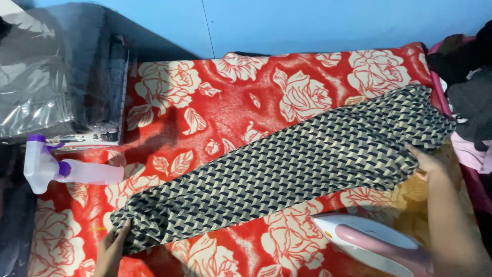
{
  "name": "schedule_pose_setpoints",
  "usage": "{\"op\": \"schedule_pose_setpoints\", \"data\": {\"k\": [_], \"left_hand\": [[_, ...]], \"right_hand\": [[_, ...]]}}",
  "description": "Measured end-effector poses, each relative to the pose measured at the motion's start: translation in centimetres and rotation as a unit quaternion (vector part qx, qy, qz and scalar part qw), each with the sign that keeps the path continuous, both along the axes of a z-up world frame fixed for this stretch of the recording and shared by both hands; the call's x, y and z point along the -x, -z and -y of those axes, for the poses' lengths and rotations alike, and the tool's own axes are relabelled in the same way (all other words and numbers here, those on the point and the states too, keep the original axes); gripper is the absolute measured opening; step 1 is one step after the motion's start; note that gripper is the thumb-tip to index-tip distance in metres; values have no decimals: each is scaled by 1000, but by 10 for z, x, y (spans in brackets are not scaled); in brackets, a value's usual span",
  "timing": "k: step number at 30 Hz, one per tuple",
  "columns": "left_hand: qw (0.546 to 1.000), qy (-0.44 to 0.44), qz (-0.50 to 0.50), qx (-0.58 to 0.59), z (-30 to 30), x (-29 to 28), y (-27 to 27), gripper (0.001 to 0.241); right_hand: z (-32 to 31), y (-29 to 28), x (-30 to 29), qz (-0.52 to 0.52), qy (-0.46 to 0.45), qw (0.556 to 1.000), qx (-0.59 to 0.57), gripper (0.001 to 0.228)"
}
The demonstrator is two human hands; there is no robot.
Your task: The person irons a patterned dress laid out on a floral bedspread. They use a spray bottle to mist the fabric with water and then smooth it with a pink electric iron, repeatedly adjusting the garment's position to ensure even coverage.
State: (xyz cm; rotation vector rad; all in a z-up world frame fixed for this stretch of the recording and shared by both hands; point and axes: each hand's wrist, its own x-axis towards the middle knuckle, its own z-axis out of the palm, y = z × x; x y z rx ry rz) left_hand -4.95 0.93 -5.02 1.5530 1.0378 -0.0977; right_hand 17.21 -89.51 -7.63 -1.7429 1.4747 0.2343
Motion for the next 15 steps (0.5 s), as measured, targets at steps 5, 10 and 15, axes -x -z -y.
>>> {"op": "schedule_pose_setpoints", "data": {"k": [5, 10, 15], "left_hand": [[980, -105, 140, 94, 13, -32, -17, 32], [954, -173, 231, 78, 22, -67, -101, 21], [956, -151, 251, 3, 28, -61, -145, 31]], "right_hand": [[32, -31, -71, 138, 26, 982, -124, 22], [67, -77, -146, 323, -70, 901, -280, 56], [42, -60, -154, 356, -54, 889, -285, 45]]}}
